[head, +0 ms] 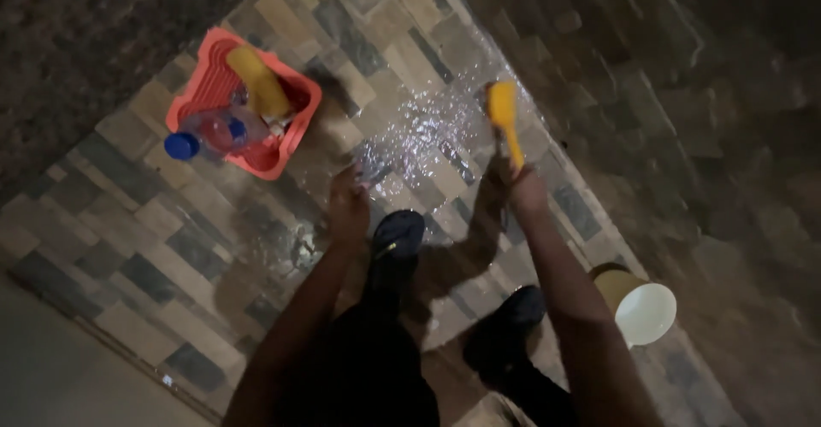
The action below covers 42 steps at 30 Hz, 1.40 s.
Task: The person scrubs the side of a bathtub and the tiled bathroom floor using a brush and water. They move a bucket of supplies and a small stool while splashing water from a dipper onto the surfaces.
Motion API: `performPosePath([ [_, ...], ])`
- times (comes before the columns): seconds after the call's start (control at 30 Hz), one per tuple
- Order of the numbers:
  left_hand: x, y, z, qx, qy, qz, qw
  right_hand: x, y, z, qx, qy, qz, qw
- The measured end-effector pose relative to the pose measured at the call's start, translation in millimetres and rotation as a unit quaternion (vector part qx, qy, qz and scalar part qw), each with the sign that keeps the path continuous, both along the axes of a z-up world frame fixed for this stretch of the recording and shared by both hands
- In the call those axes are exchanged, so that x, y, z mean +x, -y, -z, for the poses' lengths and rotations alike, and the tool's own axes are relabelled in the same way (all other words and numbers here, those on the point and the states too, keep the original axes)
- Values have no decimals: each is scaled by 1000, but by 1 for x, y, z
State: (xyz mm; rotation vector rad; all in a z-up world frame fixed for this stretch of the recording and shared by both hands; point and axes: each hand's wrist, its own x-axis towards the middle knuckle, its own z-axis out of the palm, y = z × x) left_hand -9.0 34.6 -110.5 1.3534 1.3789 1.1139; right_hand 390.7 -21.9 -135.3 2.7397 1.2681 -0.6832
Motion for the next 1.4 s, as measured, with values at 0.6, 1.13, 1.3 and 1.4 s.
performPosePath([
  [0.6, -14, -14, -23, -35, -78, -4, 996, -118, -18, 16, -34, -51, -245, 968],
  [1.13, -17, -5, -20, -56, -82, 12, 995, -59, -75, -16, -25, -49, -22, 998],
  [1.3, -14, -8, -28, 20, -73, 19, 997, -127, 9, -8, -18, -78, -307, 948],
  [1.4, -10, -17, -29, 41, -97, 22, 994, -63, -50, -15, -41, -10, -146, 988],
])
